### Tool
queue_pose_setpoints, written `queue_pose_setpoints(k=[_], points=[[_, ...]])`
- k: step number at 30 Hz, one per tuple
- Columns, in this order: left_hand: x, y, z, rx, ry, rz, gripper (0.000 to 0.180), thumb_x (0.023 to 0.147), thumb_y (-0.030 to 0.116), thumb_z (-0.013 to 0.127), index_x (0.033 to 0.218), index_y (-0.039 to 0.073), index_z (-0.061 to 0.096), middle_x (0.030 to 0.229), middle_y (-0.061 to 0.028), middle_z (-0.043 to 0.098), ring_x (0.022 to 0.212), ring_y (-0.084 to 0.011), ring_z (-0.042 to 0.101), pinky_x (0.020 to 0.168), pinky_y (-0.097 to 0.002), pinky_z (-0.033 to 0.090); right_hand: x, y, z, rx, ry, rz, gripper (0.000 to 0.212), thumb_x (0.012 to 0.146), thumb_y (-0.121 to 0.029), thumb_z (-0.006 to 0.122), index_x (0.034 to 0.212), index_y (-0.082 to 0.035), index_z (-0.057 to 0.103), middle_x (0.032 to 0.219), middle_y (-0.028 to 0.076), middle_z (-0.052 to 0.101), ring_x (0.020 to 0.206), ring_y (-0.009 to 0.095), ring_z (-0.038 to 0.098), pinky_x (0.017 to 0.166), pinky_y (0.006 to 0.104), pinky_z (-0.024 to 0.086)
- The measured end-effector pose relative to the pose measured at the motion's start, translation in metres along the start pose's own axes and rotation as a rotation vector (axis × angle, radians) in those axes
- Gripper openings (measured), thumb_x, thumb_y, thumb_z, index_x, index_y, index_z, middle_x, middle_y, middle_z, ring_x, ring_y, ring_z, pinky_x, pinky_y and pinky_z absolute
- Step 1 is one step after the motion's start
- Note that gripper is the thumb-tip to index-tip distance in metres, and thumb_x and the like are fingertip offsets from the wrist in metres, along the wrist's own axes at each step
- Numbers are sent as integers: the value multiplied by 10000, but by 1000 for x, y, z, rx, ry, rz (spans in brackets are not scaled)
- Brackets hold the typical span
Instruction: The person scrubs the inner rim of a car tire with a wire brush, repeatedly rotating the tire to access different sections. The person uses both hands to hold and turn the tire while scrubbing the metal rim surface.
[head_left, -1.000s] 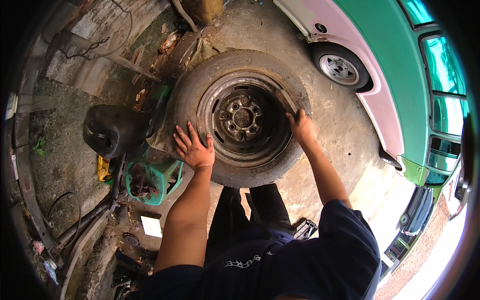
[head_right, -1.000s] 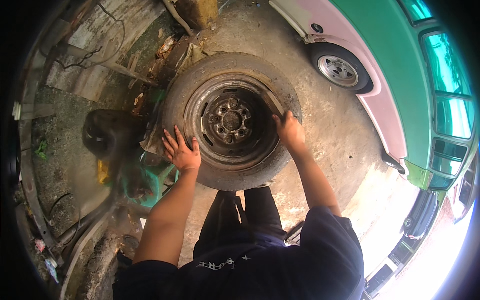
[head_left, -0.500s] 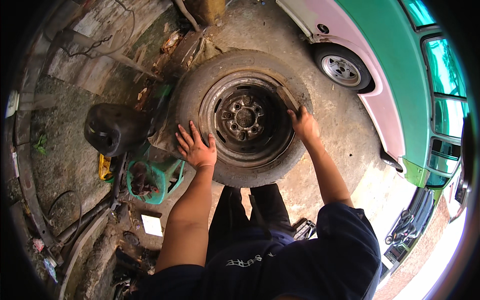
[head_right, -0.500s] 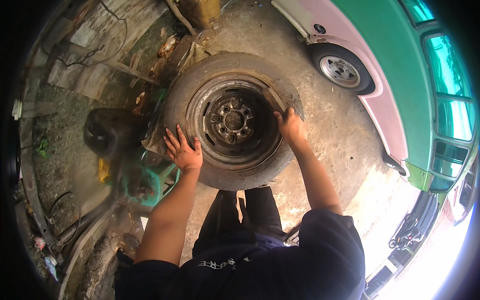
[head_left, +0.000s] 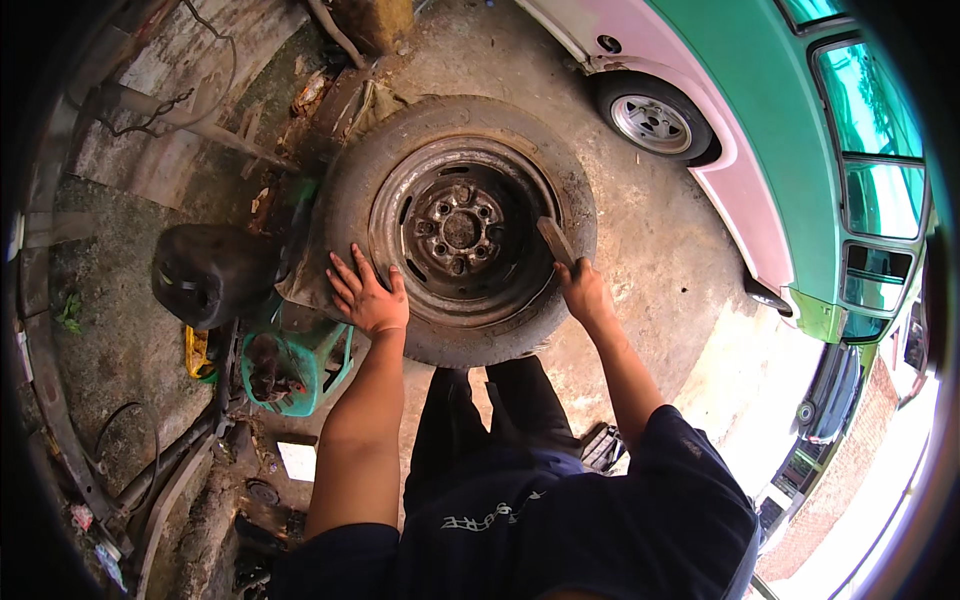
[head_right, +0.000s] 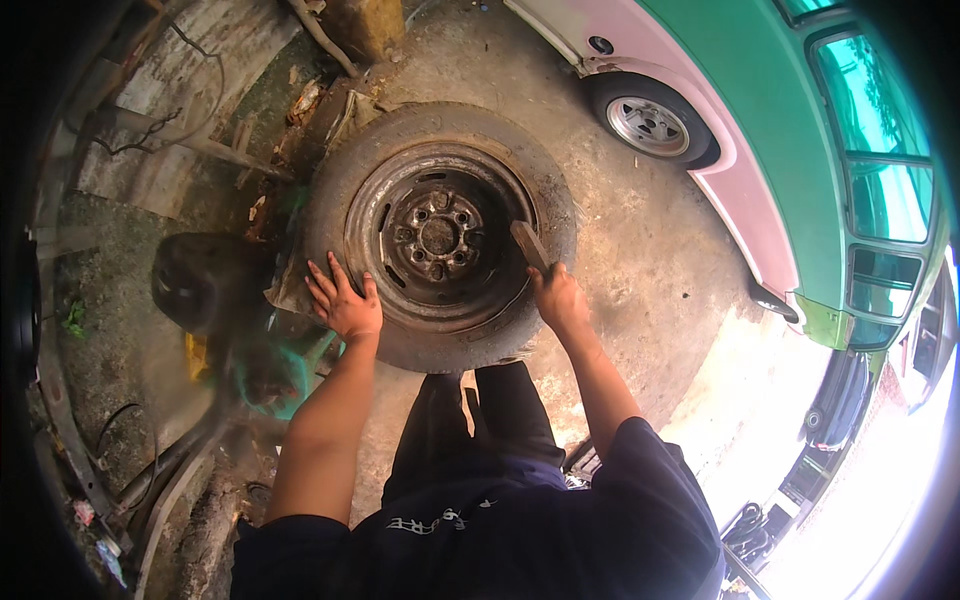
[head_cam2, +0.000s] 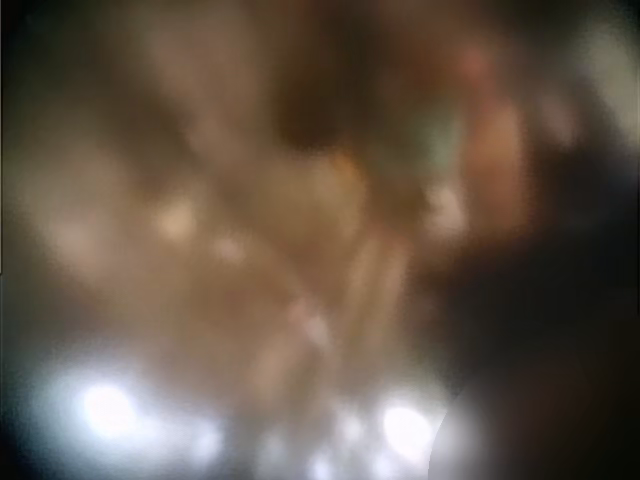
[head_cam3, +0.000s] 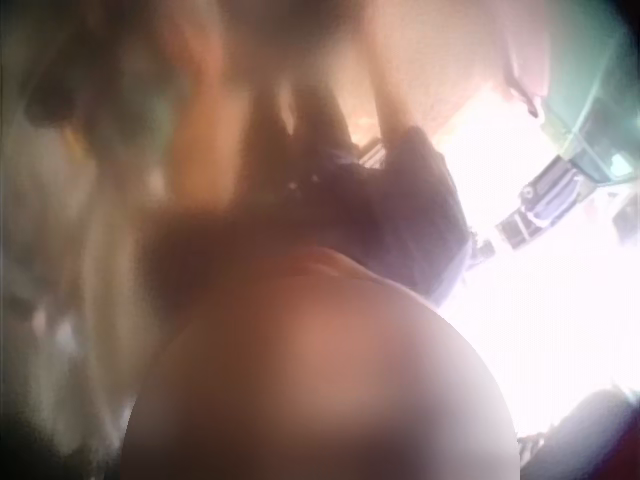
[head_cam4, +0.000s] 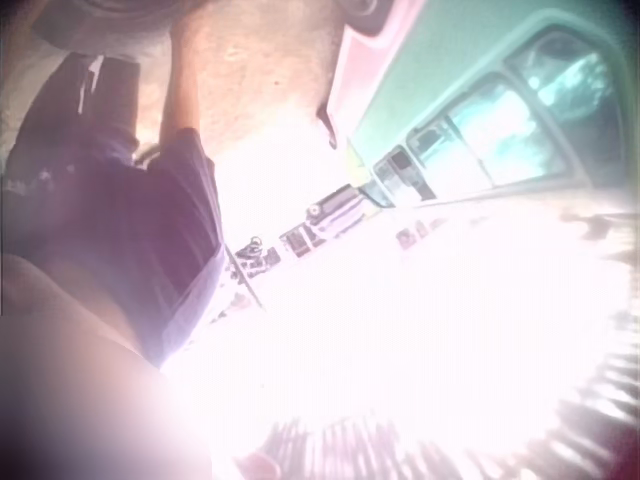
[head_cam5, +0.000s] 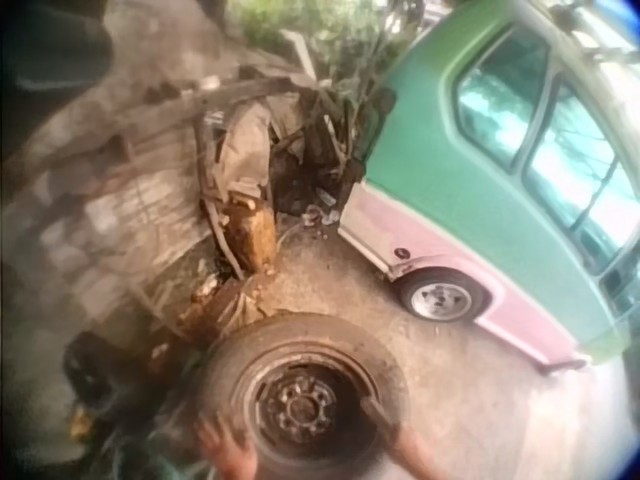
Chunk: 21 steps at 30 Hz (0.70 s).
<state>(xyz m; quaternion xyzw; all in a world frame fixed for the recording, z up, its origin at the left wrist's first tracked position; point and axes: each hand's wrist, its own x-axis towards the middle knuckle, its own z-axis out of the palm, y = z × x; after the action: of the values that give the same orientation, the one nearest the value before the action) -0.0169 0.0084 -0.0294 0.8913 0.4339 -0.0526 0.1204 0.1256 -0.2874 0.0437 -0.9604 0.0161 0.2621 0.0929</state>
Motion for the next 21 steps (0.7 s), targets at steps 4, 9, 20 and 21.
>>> queue_pose_setpoints(k=[4, 9, 20, 21], points=[[1, 1, -1, 7, -3, -2, 748, 936, 526, 471, 1582, 272, 191, 1658, -103, 55, 1505, -361, 119, 1157, -555, 211, 44, -41, -9, 98, 118, 20, 581, 970, -515, 508, 1170, 30, 484, 1094, 332, 636, 1064, 478, 615, 898, 531, 499], [0, 2, -1, -20, 14, -6, 743, 935, 521, 476, 1579, 269, 206, 1657, -103, 71, 1502, -369, 129, 1154, -556, 217, 82, -64, -22, 57, 136, -153, 567, 977, -525, 479, 1205, -6, 491, 1058, 306, 658, 1019, 480, 634, 872, 533, 513], [1, 0, 4, 10, 51, 10, 740, 934, 539, 471, 1576, 280, 209, 1655, -104, 82, 1498, -373, 136, 1150, -544, 227, 3, -3, -23, -192, 25, -164, 556, 993, -472, 461, 1432, -132, 429, 1027, 269, 678, 949, 440, 673, 793, 528, 542], [0, -1, 4, 18, 48, 8, 741, 934, 533, 482, 1576, 287, 204, 1655, -98, 83, 1500, -363, 132, 1146, -546, 238, 19, -8, -27, -199, 65, -227, 556, 995, -461, 462, 1472, -184, 389, 1038, 269, 667, 937, 444, 673, 787, 526, 545]])
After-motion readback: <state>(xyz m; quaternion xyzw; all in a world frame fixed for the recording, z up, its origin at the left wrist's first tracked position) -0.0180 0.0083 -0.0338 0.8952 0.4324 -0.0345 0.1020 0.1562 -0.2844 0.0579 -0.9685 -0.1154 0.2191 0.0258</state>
